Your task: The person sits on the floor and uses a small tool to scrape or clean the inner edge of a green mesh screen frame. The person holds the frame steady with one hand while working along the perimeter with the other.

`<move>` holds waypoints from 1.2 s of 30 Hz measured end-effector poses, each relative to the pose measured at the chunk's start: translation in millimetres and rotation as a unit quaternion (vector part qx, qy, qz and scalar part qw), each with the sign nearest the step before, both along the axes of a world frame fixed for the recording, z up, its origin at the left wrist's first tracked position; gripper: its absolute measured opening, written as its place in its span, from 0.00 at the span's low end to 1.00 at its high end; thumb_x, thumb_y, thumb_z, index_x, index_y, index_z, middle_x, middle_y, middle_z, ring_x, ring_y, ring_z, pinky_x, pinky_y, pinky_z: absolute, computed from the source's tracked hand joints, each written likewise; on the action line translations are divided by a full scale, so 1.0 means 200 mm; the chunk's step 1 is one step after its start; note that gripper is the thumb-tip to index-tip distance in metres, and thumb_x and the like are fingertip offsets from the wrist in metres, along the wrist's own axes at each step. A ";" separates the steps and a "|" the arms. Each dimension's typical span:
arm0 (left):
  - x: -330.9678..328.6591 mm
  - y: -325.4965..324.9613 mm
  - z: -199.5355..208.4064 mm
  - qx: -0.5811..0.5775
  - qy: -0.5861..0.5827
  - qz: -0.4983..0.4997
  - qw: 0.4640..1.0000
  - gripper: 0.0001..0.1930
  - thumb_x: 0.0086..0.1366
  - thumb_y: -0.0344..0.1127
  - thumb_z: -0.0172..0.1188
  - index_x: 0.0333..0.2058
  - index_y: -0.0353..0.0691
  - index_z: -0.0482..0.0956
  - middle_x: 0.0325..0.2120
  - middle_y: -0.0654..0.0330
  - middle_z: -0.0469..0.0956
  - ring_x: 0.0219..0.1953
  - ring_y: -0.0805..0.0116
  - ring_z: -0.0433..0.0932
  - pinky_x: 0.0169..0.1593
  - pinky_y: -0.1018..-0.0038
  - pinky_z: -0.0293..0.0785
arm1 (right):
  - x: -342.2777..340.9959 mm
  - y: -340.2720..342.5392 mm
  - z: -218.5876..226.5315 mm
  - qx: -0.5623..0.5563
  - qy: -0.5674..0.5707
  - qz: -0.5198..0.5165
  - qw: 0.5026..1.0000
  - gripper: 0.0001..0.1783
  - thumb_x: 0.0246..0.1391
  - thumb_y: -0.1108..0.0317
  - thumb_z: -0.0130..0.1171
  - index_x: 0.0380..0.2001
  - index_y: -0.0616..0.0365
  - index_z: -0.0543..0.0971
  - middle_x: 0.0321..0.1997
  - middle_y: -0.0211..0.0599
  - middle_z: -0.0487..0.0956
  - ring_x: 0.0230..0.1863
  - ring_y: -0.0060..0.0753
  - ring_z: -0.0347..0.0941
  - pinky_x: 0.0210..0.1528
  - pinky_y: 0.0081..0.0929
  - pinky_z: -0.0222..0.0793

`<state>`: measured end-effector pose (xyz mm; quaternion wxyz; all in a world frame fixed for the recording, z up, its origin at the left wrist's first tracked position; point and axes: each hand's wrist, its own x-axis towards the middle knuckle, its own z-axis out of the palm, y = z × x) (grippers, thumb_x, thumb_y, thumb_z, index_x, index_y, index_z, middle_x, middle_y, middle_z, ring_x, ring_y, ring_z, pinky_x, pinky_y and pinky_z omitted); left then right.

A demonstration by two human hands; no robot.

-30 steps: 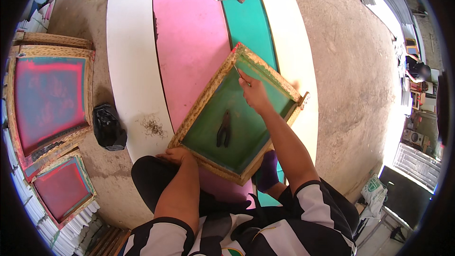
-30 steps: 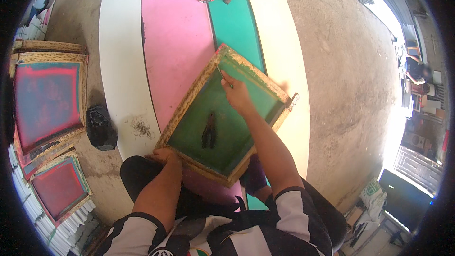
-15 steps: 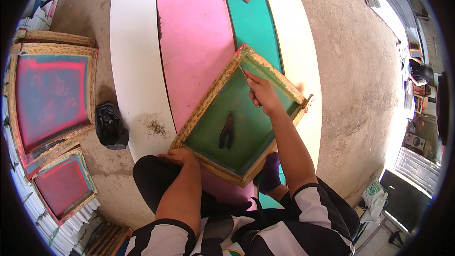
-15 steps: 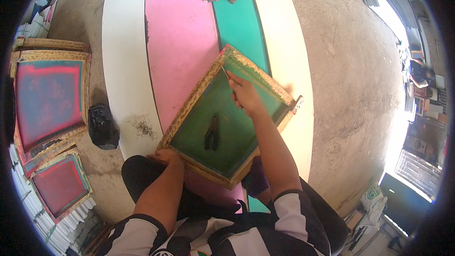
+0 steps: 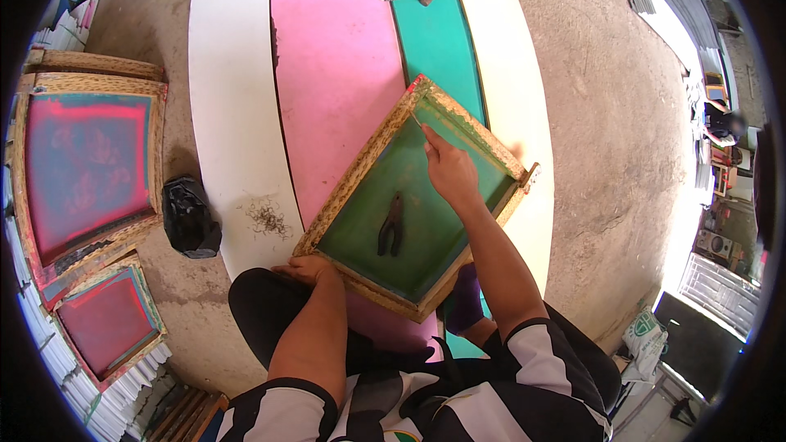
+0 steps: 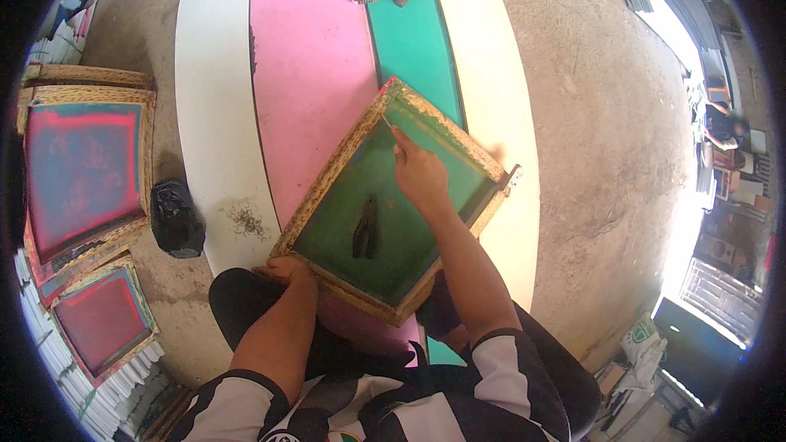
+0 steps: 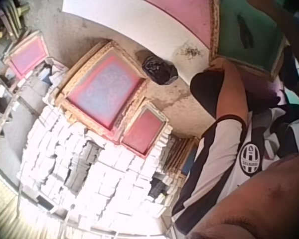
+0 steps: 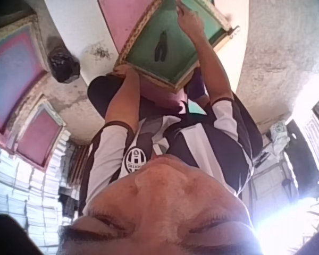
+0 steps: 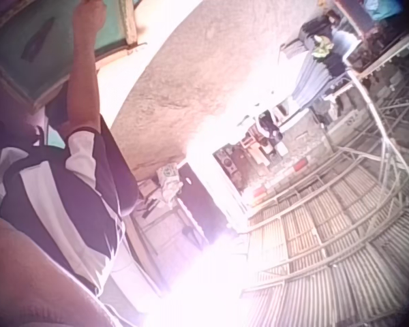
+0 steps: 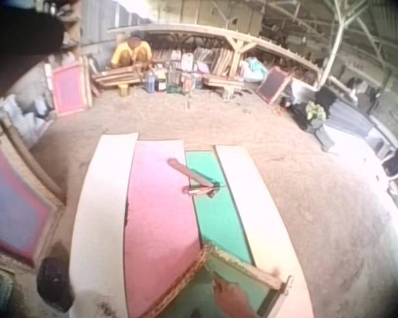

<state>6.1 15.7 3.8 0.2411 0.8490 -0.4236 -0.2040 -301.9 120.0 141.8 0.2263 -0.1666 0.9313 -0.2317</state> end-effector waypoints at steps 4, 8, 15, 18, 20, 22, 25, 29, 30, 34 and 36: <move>-0.02 0.00 0.04 0.029 -0.013 -0.001 0.999 0.31 0.73 0.32 0.36 0.71 0.25 0.50 0.71 0.35 0.53 0.73 0.47 0.56 0.77 0.65 0.46 | -0.02 -0.01 0.03 0.042 -0.019 0.021 0.999 0.23 0.66 0.58 0.53 0.63 0.32 0.75 0.41 0.49 0.85 0.43 0.59 0.81 0.47 0.53 0.76; 0.00 -0.01 0.02 0.019 -0.009 0.015 1.000 0.31 0.73 0.33 0.36 0.72 0.28 0.50 0.71 0.36 0.54 0.73 0.47 0.57 0.77 0.65 0.45 | -0.05 -0.09 0.13 0.175 -0.038 0.082 0.980 0.22 0.66 0.58 0.53 0.63 0.35 0.76 0.44 0.53 0.84 0.44 0.61 0.81 0.47 0.55 0.75; 0.06 0.00 -0.10 0.030 -0.050 -0.012 0.998 0.30 0.73 0.32 0.38 0.72 0.27 0.51 0.70 0.35 0.56 0.71 0.47 0.59 0.76 0.65 0.49 | -0.13 0.06 -0.13 -0.071 -0.106 0.032 0.991 0.25 0.67 0.61 0.55 0.66 0.36 0.73 0.28 0.53 0.81 0.30 0.57 0.79 0.34 0.52 0.72; 0.08 -0.01 -0.13 0.038 -0.068 -0.021 0.997 0.30 0.73 0.31 0.38 0.71 0.27 0.51 0.69 0.35 0.57 0.71 0.48 0.60 0.76 0.66 0.50 | -0.07 0.06 -0.16 0.020 0.052 0.119 0.991 0.26 0.67 0.61 0.56 0.67 0.43 0.72 0.27 0.46 0.83 0.27 0.49 0.80 0.32 0.47 0.73; 0.10 -0.01 -0.13 0.041 -0.080 -0.026 0.996 0.30 0.73 0.31 0.39 0.71 0.27 0.51 0.69 0.35 0.58 0.70 0.48 0.61 0.76 0.66 0.51 | -0.07 0.07 -0.16 -0.011 0.017 0.089 0.996 0.26 0.68 0.61 0.56 0.68 0.48 0.72 0.28 0.40 0.84 0.27 0.41 0.81 0.31 0.44 0.73; 0.07 0.01 -0.15 0.049 -0.081 -0.037 0.995 0.30 0.73 0.31 0.39 0.71 0.26 0.51 0.69 0.35 0.59 0.70 0.48 0.61 0.75 0.66 0.52 | -0.11 0.14 -0.34 -0.152 0.014 0.069 0.986 0.27 0.68 0.61 0.57 0.68 0.49 0.70 0.29 0.36 0.85 0.28 0.35 0.81 0.31 0.43 0.73; 0.12 -0.01 -0.18 0.062 -0.103 -0.044 0.992 0.30 0.72 0.30 0.40 0.71 0.26 0.52 0.68 0.34 0.59 0.70 0.48 0.62 0.75 0.66 0.53 | -0.12 0.10 -0.28 -0.194 -0.158 -0.014 0.968 0.27 0.68 0.61 0.57 0.69 0.49 0.70 0.33 0.35 0.86 0.30 0.33 0.82 0.33 0.41 0.73; 0.17 -0.01 -0.23 0.109 -0.147 -0.075 0.980 0.30 0.72 0.30 0.41 0.71 0.26 0.52 0.67 0.34 0.61 0.69 0.48 0.64 0.74 0.66 0.55 | -0.11 0.10 -0.27 -0.179 -0.158 -0.011 0.971 0.27 0.69 0.61 0.56 0.69 0.49 0.70 0.37 0.32 0.88 0.32 0.33 0.82 0.34 0.39 0.74; 0.18 -0.01 -0.23 0.135 -0.156 -0.083 0.975 0.30 0.72 0.30 0.41 0.71 0.26 0.52 0.67 0.34 0.61 0.69 0.48 0.64 0.74 0.66 0.56 | -0.11 0.10 -0.27 -0.153 -0.108 0.016 0.982 0.27 0.69 0.61 0.56 0.68 0.49 0.70 0.38 0.31 0.88 0.32 0.33 0.82 0.34 0.39 0.74; 0.23 -0.05 -0.23 0.241 -0.198 -0.122 0.942 0.28 0.72 0.29 0.41 0.69 0.25 0.57 0.67 0.35 0.61 0.69 0.48 0.64 0.76 0.66 0.50 | -0.05 0.06 -0.20 -0.048 0.007 0.065 0.997 0.26 0.69 0.60 0.55 0.68 0.48 0.71 0.46 0.43 0.86 0.40 0.35 0.83 0.43 0.38 0.76; 0.20 -0.04 -0.24 0.200 -0.167 -0.099 0.960 0.26 0.73 0.28 0.40 0.66 0.24 0.61 0.67 0.36 0.62 0.69 0.48 0.64 0.77 0.66 0.48 | -0.06 0.08 -0.26 -0.134 -0.018 0.034 0.990 0.25 0.69 0.60 0.55 0.68 0.47 0.72 0.47 0.48 0.85 0.41 0.36 0.84 0.45 0.39 0.77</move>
